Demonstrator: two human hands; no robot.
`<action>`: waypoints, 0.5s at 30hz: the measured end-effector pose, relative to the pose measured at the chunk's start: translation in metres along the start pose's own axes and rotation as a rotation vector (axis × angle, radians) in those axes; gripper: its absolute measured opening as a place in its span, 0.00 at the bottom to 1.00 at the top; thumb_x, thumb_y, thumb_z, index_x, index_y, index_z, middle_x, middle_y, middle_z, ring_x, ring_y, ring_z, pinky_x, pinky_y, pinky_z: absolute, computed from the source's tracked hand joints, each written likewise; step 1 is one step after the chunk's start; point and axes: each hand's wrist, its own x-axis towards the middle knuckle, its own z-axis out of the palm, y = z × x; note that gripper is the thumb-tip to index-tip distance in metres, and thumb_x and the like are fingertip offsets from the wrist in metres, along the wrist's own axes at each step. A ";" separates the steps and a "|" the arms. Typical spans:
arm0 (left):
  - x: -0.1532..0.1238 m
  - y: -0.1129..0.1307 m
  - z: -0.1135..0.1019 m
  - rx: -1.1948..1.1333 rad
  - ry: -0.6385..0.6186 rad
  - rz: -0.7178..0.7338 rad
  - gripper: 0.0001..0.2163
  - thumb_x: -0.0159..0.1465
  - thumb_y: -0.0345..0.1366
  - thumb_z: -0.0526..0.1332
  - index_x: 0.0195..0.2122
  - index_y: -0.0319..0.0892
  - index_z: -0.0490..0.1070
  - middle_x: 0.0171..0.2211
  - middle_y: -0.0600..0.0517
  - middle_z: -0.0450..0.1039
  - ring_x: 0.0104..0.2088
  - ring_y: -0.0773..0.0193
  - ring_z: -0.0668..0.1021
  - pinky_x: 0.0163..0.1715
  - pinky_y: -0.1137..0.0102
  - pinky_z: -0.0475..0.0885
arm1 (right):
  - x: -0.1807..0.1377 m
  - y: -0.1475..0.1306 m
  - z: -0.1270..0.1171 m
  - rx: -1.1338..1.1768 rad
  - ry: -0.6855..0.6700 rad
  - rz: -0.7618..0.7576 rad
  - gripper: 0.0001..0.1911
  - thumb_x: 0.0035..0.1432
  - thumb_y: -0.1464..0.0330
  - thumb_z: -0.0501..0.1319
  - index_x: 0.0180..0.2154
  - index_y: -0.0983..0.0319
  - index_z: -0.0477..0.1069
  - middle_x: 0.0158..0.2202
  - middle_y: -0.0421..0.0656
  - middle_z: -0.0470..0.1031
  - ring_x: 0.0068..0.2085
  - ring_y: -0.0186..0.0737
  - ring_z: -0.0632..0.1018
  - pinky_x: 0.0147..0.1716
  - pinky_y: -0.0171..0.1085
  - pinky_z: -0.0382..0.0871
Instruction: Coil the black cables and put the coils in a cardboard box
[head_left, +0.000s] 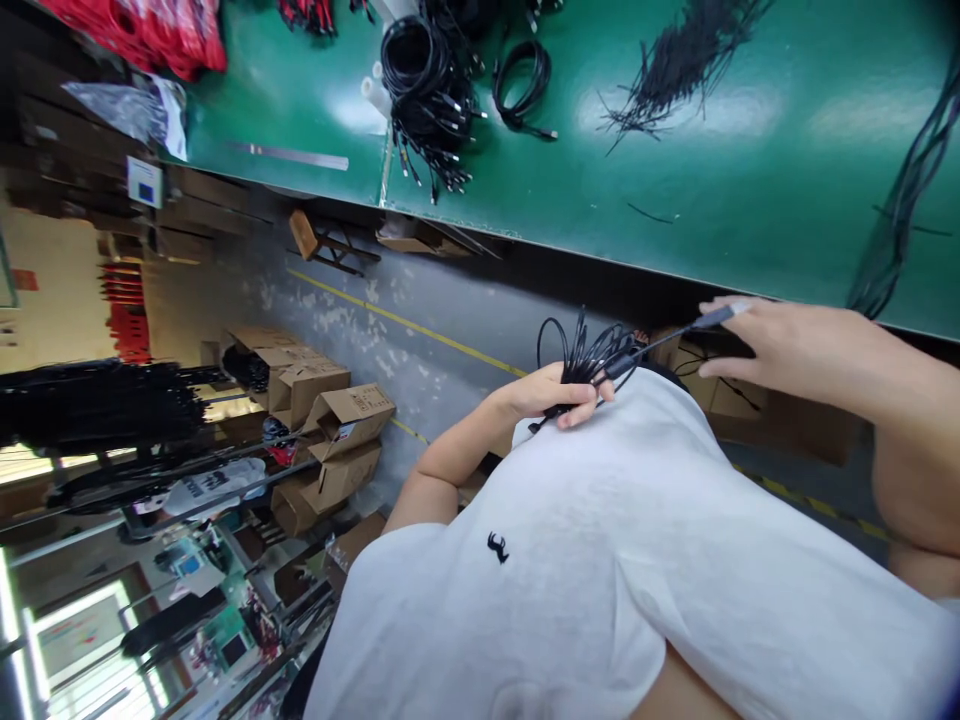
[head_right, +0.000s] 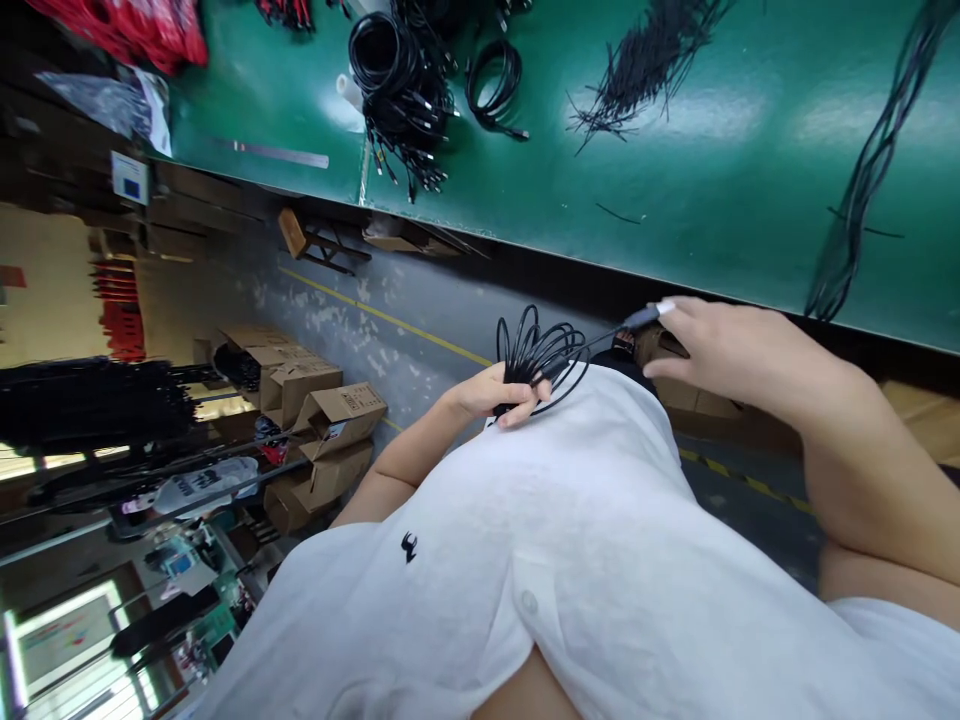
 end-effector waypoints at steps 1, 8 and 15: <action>0.000 0.002 0.000 -0.007 -0.029 -0.022 0.23 0.55 0.56 0.69 0.38 0.40 0.73 0.14 0.57 0.66 0.13 0.71 0.65 0.15 0.74 0.59 | 0.014 -0.005 -0.002 0.097 0.061 -0.075 0.41 0.58 0.48 0.59 0.66 0.63 0.60 0.66 0.57 0.62 0.60 0.62 0.72 0.51 0.54 0.72; 0.006 0.016 0.004 0.010 -0.251 -0.219 0.23 0.49 0.58 0.71 0.30 0.41 0.76 0.11 0.57 0.62 0.11 0.71 0.61 0.13 0.72 0.56 | 0.059 -0.089 -0.041 0.384 0.160 -0.810 0.25 0.65 0.58 0.56 0.61 0.53 0.66 0.60 0.46 0.70 0.63 0.49 0.68 0.64 0.56 0.55; -0.012 0.037 0.002 -0.049 0.044 0.093 0.18 0.53 0.49 0.73 0.29 0.40 0.72 0.14 0.57 0.62 0.13 0.71 0.66 0.15 0.73 0.61 | 0.088 -0.110 -0.011 1.085 0.391 -0.188 0.13 0.59 0.56 0.61 0.33 0.60 0.69 0.28 0.41 0.71 0.32 0.39 0.73 0.37 0.39 0.68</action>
